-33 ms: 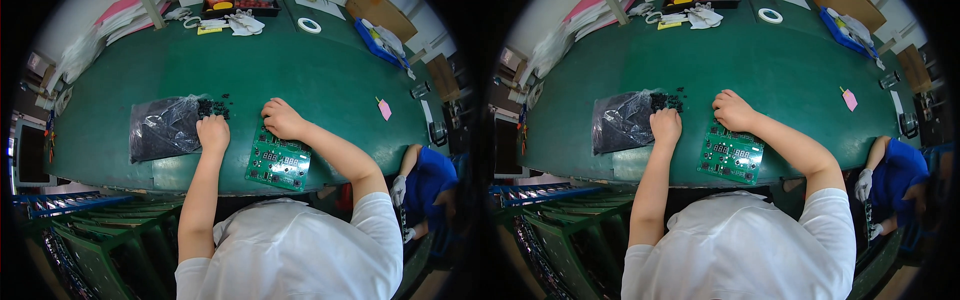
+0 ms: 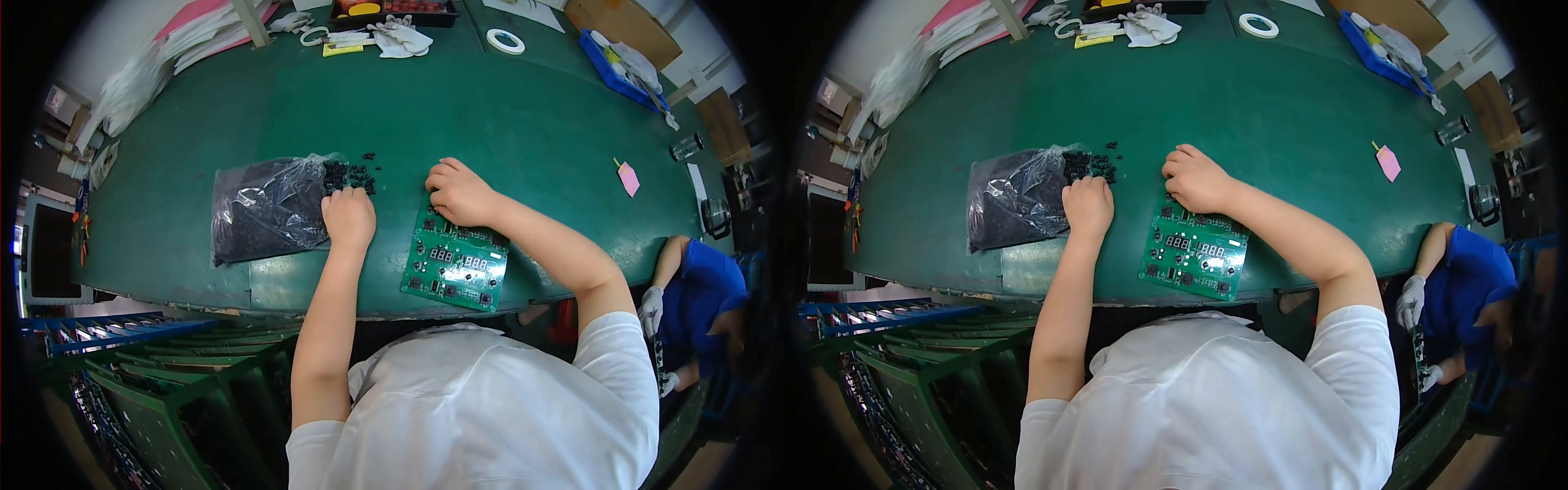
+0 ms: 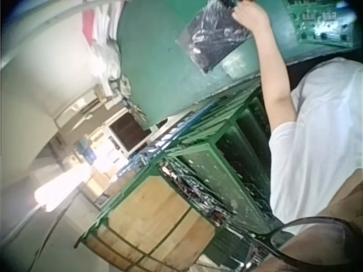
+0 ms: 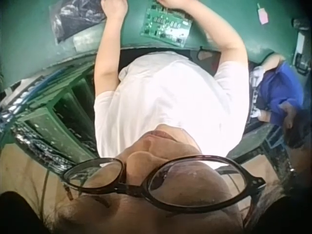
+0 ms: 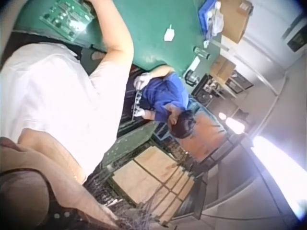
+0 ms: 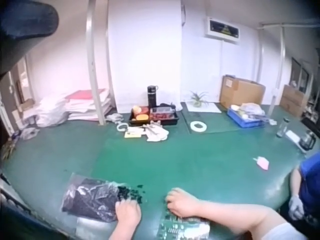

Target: The person assembles circuit boards by hand, placing small electronic components onto each board, then organizing the finished circuit boards into a rack.

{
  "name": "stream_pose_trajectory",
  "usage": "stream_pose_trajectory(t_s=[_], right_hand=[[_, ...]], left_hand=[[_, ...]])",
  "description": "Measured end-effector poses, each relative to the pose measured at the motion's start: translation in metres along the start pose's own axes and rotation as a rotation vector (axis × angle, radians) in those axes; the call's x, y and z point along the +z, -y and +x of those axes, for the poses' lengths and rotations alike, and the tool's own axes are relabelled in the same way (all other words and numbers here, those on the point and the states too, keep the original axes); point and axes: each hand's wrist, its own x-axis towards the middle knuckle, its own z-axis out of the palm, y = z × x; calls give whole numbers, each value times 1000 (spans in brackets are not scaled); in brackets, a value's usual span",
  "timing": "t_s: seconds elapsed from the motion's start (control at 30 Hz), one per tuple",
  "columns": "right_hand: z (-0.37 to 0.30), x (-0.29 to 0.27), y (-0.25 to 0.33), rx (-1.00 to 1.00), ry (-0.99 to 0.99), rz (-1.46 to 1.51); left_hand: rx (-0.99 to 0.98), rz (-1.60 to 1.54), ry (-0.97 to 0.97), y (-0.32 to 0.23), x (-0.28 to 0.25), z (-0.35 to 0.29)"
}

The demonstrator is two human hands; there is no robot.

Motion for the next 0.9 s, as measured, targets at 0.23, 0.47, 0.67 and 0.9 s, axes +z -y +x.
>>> stream_pose_trajectory(t_s=[0.23, 0.47, 0.67, 0.9], right_hand=[[70, 18, -22, 400, 76, 253], [111, 64, -18, 427, 121, 112], [108, 70, -23, 459, 90, 136], [90, 54, -24, 510, -8, 233]], left_hand=[[-134, -564, 94, -38, -36, -8], [146, -618, 282, -96, -42, -27], [189, -556, 368, -95, -34, -24], [224, -544, 373, -98, -33, -23]])
